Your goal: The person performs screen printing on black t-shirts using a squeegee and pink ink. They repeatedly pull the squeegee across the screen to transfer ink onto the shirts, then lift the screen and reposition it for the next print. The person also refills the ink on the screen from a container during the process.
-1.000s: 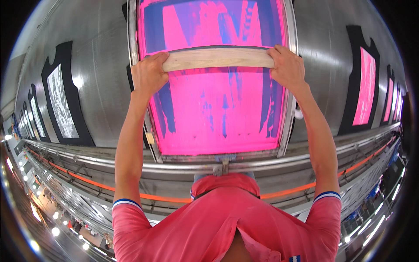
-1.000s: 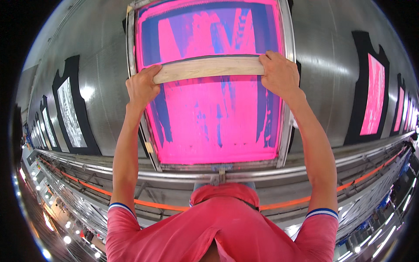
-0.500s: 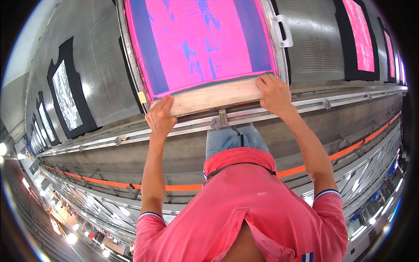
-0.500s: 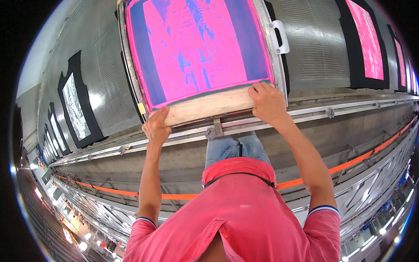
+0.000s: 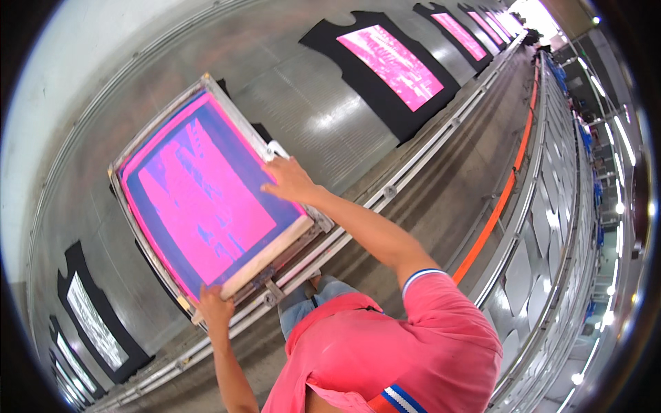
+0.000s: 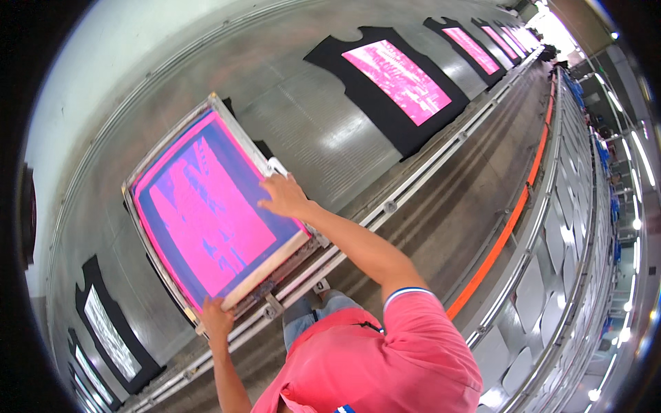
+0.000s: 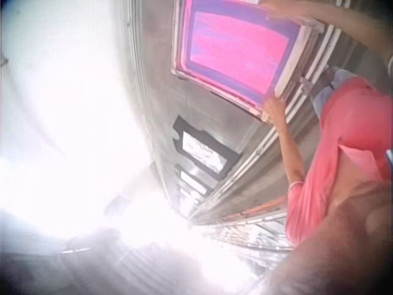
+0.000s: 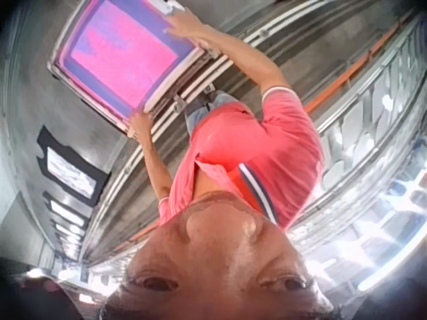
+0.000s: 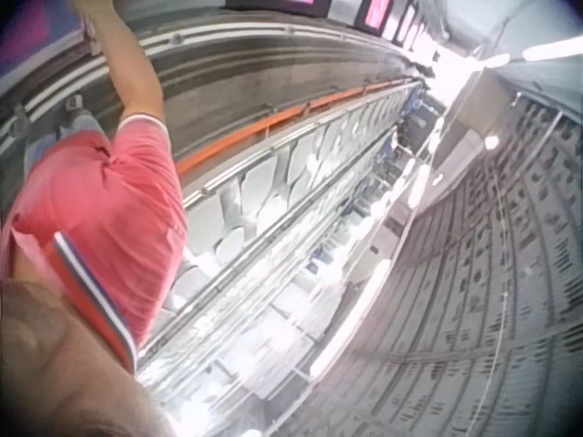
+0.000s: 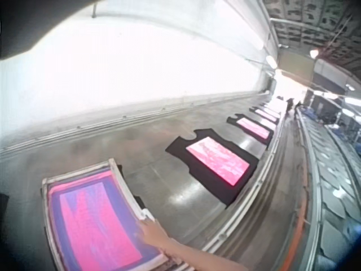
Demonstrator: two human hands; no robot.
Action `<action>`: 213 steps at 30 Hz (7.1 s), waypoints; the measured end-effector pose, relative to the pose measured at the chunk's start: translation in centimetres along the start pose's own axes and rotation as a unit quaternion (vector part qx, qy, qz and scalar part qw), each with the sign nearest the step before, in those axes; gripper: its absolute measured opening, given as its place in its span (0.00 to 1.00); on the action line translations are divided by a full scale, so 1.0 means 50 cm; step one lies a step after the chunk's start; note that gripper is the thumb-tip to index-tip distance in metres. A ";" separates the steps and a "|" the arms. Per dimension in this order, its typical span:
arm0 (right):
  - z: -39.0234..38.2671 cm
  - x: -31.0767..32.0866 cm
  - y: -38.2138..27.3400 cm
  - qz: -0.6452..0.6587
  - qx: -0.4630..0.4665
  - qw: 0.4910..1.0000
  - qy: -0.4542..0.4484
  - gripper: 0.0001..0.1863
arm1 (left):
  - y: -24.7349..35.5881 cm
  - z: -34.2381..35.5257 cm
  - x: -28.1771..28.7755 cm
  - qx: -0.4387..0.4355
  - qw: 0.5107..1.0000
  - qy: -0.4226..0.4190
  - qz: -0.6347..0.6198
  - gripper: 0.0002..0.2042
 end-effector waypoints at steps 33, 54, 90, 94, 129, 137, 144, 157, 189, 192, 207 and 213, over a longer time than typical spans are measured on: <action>0.135 -0.058 0.178 0.102 -0.278 0.953 0.063 0.15 | 0.125 0.018 0.008 -0.047 0.996 0.043 -0.057 0.17; 0.141 -0.038 0.154 0.041 -0.210 0.973 0.082 0.14 | -0.027 0.438 -0.136 -0.177 0.866 -0.458 -0.091 0.16; 0.141 -0.004 0.147 0.059 -0.230 0.970 0.059 0.12 | -0.084 0.748 0.152 -0.065 0.984 0.161 -0.049 0.19; 0.153 -0.014 0.153 0.044 -0.203 0.976 0.060 0.14 | -0.043 0.537 0.103 -0.058 0.980 0.163 -0.102 0.18; 0.183 -0.261 -0.706 0.034 -0.075 0.980 0.180 0.18 | -0.715 -0.292 0.225 -0.034 0.968 0.195 -0.151 0.21; 0.167 -0.706 -1.112 0.130 -0.087 0.977 0.143 0.18 | -1.245 -0.413 0.283 0.024 0.983 0.156 -0.096 0.18; 0.112 -0.883 -1.306 0.203 -0.148 0.960 0.123 0.14 | -1.495 -0.460 0.340 0.009 0.994 0.065 -0.093 0.20; 0.118 -0.955 -1.329 0.143 -0.155 0.970 0.117 0.14 | -1.580 -0.456 0.324 0.011 0.996 0.000 -0.092 0.13; 0.713 -1.081 -1.648 -0.195 0.186 0.955 -0.122 0.11 | -1.979 0.431 0.610 0.010 0.998 0.042 0.039 0.11; 0.768 -1.106 -1.660 -0.192 0.164 0.957 -0.146 0.10 | -2.027 0.471 0.605 0.009 0.996 0.061 0.060 0.11; 0.371 -1.063 -1.676 -0.145 0.181 0.969 -0.085 0.10 | -1.927 0.100 0.495 0.021 0.997 0.052 0.047 0.20; 0.079 -1.018 -1.691 -0.108 0.203 0.969 -0.089 0.09 | -1.831 -0.189 0.456 0.014 0.998 0.059 0.029 0.19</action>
Point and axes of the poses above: each hand's wrist, its own z-axis towards the middle knuckle, its own x-axis out of the back of the hand, y = z × x, the point moved 9 cm from there along z, towards the middle knuckle, and after that the axes turned 4 degrees about y, right-handed, at the moved point
